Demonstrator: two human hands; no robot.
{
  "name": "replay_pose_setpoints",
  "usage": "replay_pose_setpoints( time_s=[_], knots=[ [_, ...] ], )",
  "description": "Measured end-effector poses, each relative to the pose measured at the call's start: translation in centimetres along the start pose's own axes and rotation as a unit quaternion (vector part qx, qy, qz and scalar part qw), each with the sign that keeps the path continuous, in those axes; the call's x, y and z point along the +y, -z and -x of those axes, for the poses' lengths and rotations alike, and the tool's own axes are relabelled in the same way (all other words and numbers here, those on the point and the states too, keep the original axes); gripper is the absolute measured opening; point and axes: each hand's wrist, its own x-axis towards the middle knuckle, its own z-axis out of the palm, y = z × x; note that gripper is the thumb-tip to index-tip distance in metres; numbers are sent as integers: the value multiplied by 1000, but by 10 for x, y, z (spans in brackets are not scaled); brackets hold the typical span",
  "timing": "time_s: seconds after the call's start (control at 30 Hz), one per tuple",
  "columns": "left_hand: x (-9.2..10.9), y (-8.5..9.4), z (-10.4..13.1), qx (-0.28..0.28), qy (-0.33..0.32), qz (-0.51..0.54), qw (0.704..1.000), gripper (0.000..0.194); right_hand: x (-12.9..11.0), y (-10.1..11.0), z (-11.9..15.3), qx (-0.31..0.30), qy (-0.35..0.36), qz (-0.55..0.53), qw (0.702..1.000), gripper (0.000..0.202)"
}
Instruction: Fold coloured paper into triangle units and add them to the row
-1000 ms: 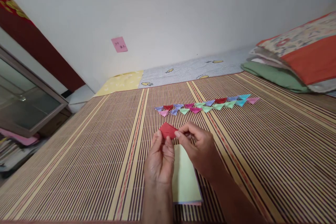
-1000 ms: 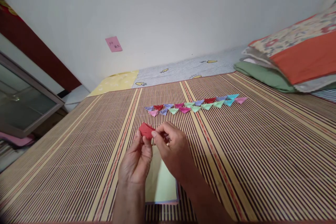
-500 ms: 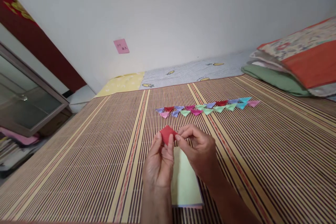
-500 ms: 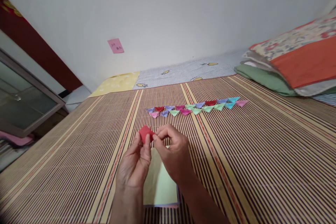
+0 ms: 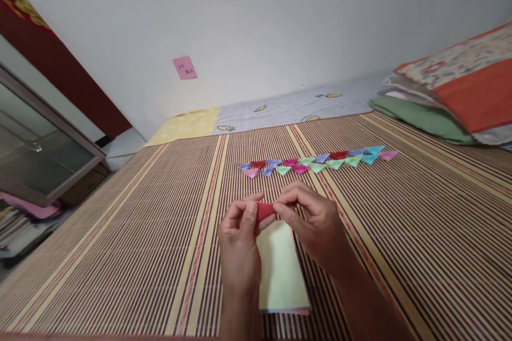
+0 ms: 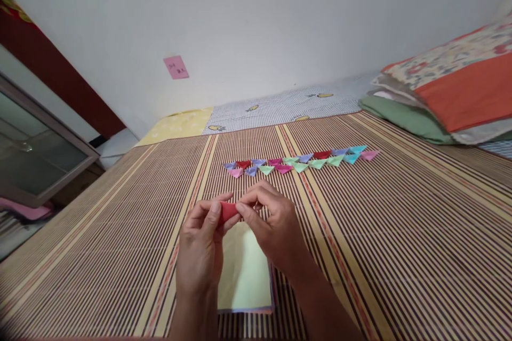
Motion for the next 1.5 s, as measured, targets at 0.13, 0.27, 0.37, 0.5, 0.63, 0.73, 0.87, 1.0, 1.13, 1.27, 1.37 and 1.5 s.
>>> replay_pose_setpoints(
  time_s=[0.13,0.27,0.37,0.5,0.63,0.73,0.87,1.0,1.13,1.27,1.37,1.5],
  knots=[
    [0,3,0,-17,-20,-55,998,20,-2,2,-1,-27,-7,15,999,13],
    [0,4,1,-17,-38,-111,993,18,0,0,1,-60,-10,39,997,12],
    [0,3,3,-36,-55,-165,984,16,0,-3,3,-69,-19,54,996,17],
    [3,3,2,-62,-65,-210,974,13,-2,-4,3,-72,-46,31,996,21],
    [9,10,-4,-127,21,-148,981,19,-2,-1,2,-68,-80,-26,994,20],
    [12,16,-8,-168,48,-132,976,17,2,2,4,-65,-108,-75,989,16],
    [11,18,-9,-171,33,-150,973,10,7,3,5,-78,-143,-115,980,14],
    [8,16,-6,-157,30,-197,967,17,3,4,2,-64,-162,-92,980,10],
    [6,13,-4,-164,26,-231,959,22,-2,3,0,-51,-129,-63,988,15],
    [7,11,-3,-175,34,-210,961,21,0,1,3,-55,-161,-116,979,17],
    [7,11,-2,-185,32,-212,959,21,2,-1,4,-57,-181,-130,973,17],
    [5,11,-3,-198,48,-203,958,24,2,-1,4,-60,-170,-115,977,15]
  ],
)
